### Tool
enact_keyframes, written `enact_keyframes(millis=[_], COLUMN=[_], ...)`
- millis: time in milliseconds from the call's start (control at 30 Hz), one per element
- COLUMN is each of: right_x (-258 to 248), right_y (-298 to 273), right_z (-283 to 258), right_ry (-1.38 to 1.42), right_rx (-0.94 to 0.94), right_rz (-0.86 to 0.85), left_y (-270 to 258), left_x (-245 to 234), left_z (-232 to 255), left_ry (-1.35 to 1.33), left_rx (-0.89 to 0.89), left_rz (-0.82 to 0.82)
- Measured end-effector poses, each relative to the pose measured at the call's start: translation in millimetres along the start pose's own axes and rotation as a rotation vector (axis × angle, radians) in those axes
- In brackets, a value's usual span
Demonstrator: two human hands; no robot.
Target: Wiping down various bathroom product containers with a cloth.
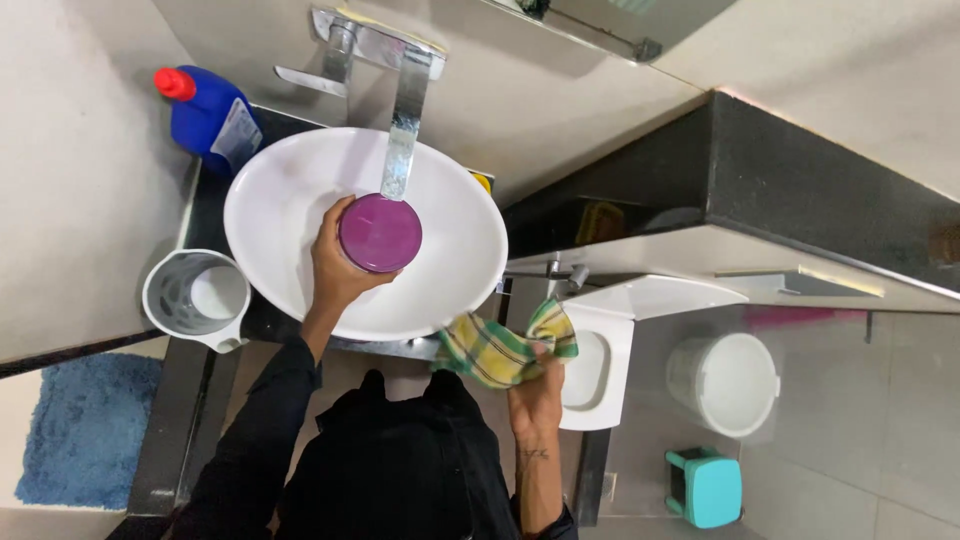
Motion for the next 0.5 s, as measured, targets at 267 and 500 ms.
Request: enact_keyframes(millis=[267,500], right_x=[18.0,78.0], right_y=[-8.7,-58.2], right_z=[10.0,-32.5], right_ry=[-0.187,-0.731], right_rx=[-0.194,-0.708], right_rz=[-0.203,-0.185], left_y=[-22.0,-23.8], left_x=[-5.9,-13.9], left_z=[44.0,135.0], left_ry=[0.009,-0.208], left_rx=[0.101,0.338], left_rz=[0.057,-0.077])
Point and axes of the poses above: each hand's wrist, its own y-axis towards the middle knuckle, its own x-axis out of the palm, z = x × y, the point moved 1 cm from there along y, towards the middle knuckle, and after that the axes turned 4 degrees about x, right-handed, at the moved point
